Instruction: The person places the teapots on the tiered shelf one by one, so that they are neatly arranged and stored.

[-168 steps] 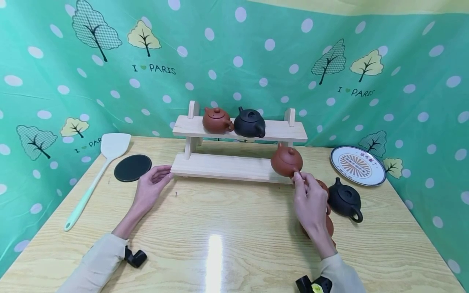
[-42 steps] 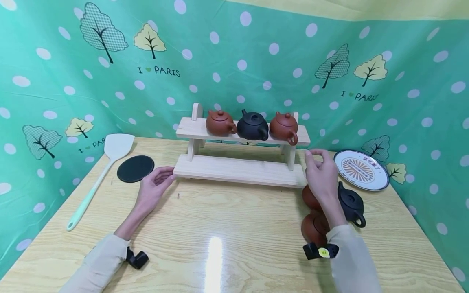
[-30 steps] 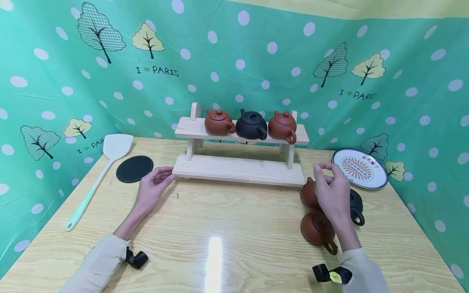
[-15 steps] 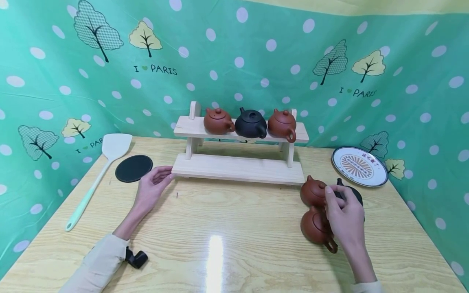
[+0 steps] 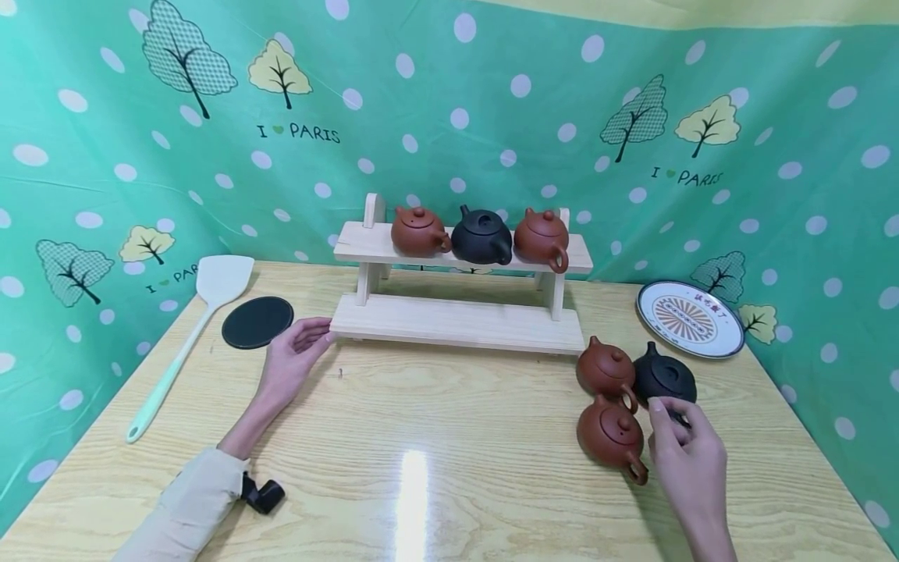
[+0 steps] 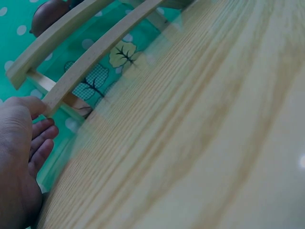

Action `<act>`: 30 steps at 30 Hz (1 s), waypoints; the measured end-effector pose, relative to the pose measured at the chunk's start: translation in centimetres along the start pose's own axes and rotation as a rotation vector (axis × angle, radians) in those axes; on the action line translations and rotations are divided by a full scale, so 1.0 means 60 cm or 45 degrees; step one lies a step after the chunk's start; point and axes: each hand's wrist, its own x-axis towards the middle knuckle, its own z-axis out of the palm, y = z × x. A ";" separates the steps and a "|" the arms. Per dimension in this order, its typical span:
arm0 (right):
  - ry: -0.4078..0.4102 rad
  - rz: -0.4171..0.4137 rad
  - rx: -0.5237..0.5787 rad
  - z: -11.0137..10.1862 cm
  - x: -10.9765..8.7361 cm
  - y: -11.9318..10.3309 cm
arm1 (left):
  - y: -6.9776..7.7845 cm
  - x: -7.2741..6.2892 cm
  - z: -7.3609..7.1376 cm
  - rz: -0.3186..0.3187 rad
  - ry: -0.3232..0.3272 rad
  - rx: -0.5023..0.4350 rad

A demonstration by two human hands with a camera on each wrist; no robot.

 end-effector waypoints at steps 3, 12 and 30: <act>0.002 0.028 -0.032 -0.004 -0.009 0.011 | 0.000 -0.001 0.001 -0.005 -0.004 -0.018; -0.009 0.112 -0.028 -0.006 -0.032 0.038 | 0.001 0.001 -0.001 -0.010 -0.003 -0.023; -0.137 0.352 -0.195 -0.005 -0.054 0.052 | 0.003 0.000 0.002 -0.045 0.002 -0.018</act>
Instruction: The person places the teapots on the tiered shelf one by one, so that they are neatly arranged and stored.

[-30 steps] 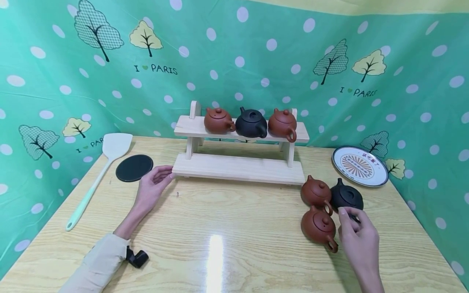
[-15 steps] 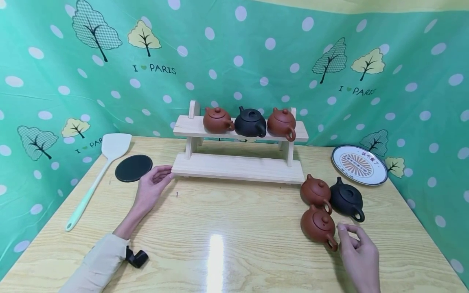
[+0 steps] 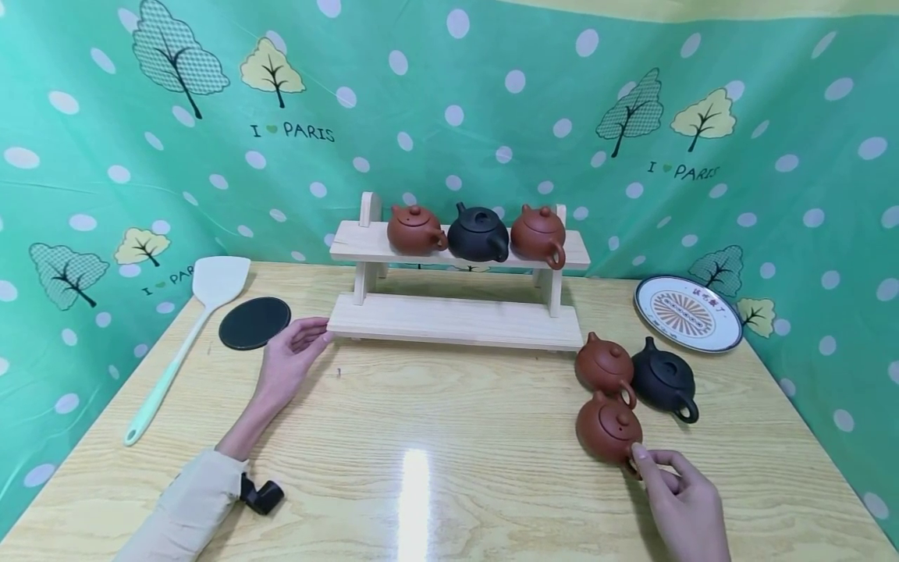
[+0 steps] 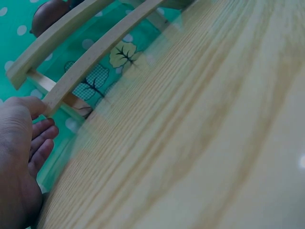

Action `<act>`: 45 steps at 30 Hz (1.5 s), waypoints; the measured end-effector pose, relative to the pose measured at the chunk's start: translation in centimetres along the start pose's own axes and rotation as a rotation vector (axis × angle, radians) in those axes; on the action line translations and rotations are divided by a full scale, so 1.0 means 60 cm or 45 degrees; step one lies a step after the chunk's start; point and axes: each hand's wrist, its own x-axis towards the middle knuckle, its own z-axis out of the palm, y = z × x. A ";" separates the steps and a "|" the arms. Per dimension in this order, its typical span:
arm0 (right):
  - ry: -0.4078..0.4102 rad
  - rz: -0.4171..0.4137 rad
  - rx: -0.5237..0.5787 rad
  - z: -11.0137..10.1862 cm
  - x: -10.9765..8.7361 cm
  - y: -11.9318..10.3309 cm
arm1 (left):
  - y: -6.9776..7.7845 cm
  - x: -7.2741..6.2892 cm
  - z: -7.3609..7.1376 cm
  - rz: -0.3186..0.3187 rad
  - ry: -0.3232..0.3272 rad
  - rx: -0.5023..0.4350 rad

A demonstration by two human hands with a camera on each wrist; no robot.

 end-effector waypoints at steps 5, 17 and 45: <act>-0.039 0.021 -0.091 0.005 0.000 -0.003 | 0.022 -0.005 0.000 -0.007 -0.005 0.008; -0.024 -0.088 -0.146 0.012 0.004 -0.005 | 0.064 -0.018 -0.005 0.014 -0.007 0.015; 0.282 -0.633 0.018 0.041 -0.009 -0.023 | 0.063 -0.015 -0.003 0.023 -0.013 -0.026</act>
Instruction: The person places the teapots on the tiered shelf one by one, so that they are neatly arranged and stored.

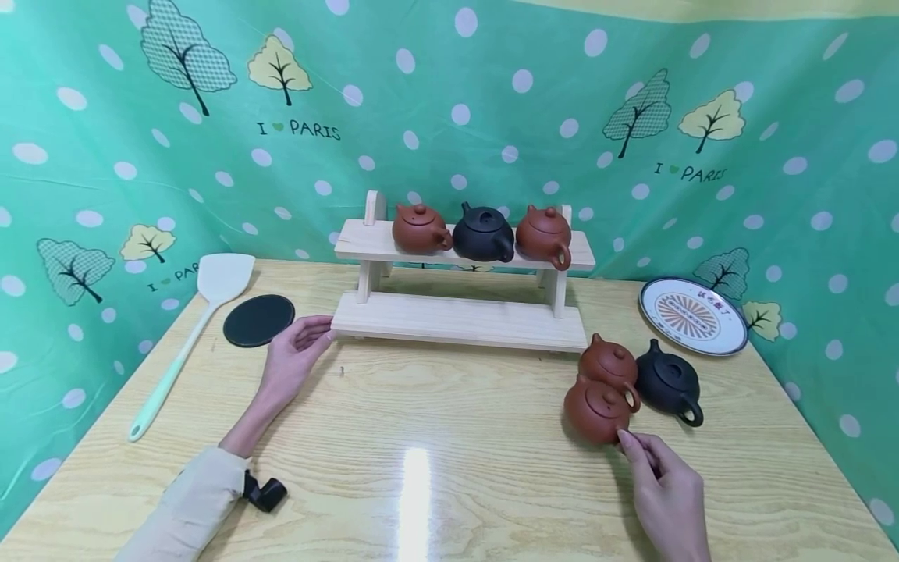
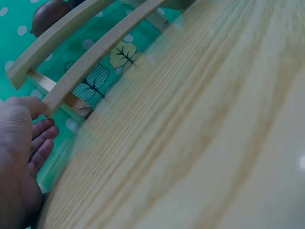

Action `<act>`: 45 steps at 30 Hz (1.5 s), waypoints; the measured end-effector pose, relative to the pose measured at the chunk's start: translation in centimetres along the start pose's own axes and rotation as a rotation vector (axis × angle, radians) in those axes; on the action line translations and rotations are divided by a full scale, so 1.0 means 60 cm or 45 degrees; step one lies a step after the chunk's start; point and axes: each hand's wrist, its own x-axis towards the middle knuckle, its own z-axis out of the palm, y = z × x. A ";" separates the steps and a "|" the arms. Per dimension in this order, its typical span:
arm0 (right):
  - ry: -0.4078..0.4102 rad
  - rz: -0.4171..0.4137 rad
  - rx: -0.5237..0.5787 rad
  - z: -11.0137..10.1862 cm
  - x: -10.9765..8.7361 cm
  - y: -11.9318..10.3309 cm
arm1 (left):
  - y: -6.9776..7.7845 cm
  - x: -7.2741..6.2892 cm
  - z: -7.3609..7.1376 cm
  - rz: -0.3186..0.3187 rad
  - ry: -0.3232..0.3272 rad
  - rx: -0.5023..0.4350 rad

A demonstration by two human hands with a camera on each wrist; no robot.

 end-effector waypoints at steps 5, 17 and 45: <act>-0.035 -0.027 0.006 0.004 0.005 -0.004 | -0.004 0.002 0.000 -0.009 -0.008 0.014; -0.048 -0.116 0.049 0.015 0.019 -0.014 | -0.003 0.003 0.000 0.001 -0.010 0.046; -0.063 -0.258 0.171 0.046 0.043 -0.044 | 0.002 0.001 0.000 -0.021 -0.001 0.055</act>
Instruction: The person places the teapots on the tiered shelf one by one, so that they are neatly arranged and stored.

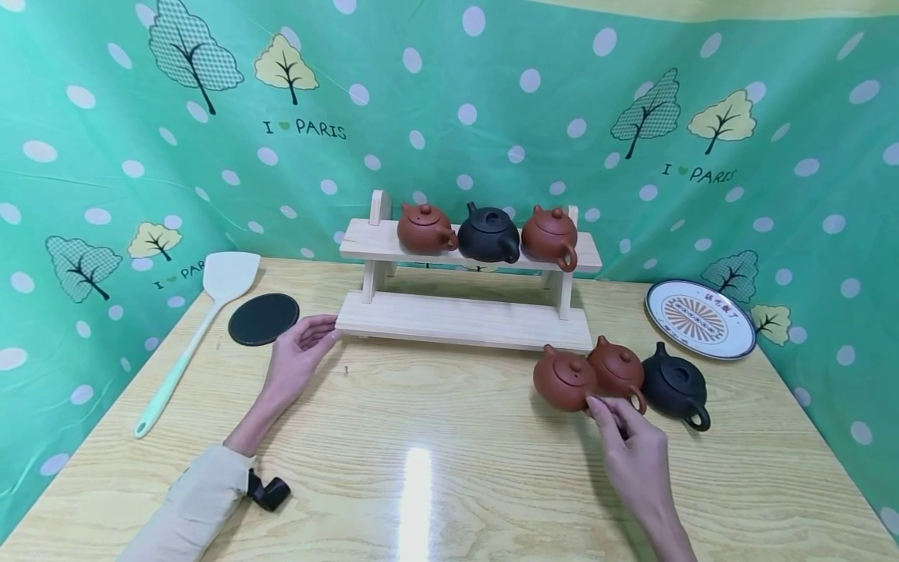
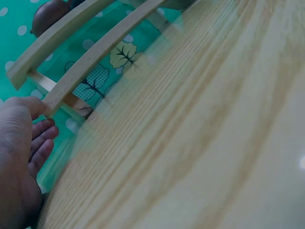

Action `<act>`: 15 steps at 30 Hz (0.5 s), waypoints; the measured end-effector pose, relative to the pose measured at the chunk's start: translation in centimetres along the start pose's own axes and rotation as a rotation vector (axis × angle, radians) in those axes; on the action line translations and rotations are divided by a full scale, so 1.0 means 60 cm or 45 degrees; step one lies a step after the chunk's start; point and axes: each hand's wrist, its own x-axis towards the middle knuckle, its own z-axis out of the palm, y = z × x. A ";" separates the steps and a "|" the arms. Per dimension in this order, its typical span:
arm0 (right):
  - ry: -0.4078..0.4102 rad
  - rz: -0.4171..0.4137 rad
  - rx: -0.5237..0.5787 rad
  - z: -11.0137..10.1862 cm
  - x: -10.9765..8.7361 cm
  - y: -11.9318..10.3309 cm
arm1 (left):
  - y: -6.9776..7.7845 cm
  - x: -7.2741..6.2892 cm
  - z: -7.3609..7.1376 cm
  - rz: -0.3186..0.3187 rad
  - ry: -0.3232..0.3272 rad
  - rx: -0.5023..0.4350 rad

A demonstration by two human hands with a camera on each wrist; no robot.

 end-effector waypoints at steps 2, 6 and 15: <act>-0.004 -0.006 0.014 0.002 0.002 -0.001 | 0.000 0.000 0.000 -0.002 -0.001 -0.001; -0.014 -0.019 0.036 0.008 0.007 -0.002 | -0.001 0.000 0.000 -0.005 -0.003 -0.006; -0.045 -0.090 0.106 0.028 0.017 -0.017 | -0.001 0.000 0.000 -0.001 0.004 -0.002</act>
